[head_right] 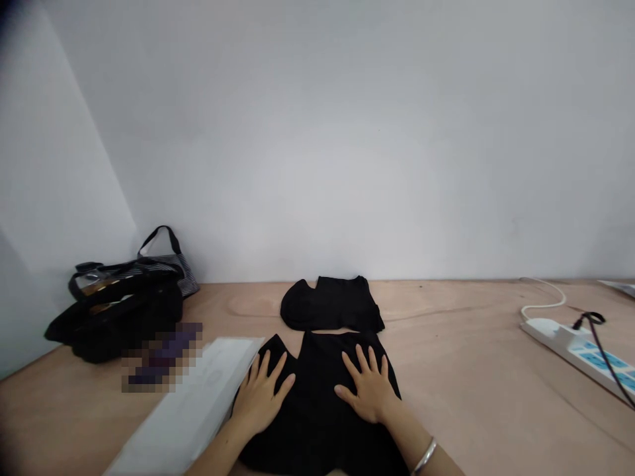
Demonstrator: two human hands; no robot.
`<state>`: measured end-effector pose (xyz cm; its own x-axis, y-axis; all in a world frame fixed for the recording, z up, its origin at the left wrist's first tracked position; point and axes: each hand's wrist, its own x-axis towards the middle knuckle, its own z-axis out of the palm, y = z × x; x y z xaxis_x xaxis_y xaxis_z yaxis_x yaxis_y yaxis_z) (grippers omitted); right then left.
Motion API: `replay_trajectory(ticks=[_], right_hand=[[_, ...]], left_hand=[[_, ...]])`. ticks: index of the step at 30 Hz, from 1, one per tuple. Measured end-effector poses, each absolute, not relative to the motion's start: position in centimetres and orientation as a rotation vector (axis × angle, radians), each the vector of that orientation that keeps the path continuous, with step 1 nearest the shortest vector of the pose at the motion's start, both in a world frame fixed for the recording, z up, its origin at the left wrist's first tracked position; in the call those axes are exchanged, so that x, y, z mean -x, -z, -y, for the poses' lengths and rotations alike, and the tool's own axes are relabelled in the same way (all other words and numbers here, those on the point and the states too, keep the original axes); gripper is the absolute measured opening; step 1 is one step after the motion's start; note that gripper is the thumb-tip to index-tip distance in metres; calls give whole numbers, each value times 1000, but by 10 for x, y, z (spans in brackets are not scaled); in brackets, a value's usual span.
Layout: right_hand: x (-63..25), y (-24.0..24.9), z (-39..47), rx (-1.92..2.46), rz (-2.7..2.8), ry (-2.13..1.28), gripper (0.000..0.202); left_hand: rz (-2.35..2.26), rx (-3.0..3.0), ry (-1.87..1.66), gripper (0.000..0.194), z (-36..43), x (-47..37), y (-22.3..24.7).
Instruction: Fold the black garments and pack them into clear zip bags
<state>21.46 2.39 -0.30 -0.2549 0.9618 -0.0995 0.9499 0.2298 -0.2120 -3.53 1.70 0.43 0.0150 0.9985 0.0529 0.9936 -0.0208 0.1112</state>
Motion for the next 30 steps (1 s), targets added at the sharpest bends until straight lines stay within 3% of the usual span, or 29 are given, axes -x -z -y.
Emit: replay_trajectory(ticks=[8,12,22,27,30], right_hand=[[-217,-7,-6,1754,2432,-329,72],[-220,-8,11,1661,2493,-367,69],[-228,2,24,1699,2477,-420,67],[-235,-14,35,1632,2438,-530,64],[-236,-30,47,1475,2438,-547,49]], left_hand=[[-2008,-2420,-310,55,-7,37,-12],[-1717,-2541,-259,58,10,33,-11],[-1651,-2512,-202,60,16,30,-8],[-1475,-2535,-420,47,29,29,-21],[-1273,-2544,-469,35,40,35,-35]])
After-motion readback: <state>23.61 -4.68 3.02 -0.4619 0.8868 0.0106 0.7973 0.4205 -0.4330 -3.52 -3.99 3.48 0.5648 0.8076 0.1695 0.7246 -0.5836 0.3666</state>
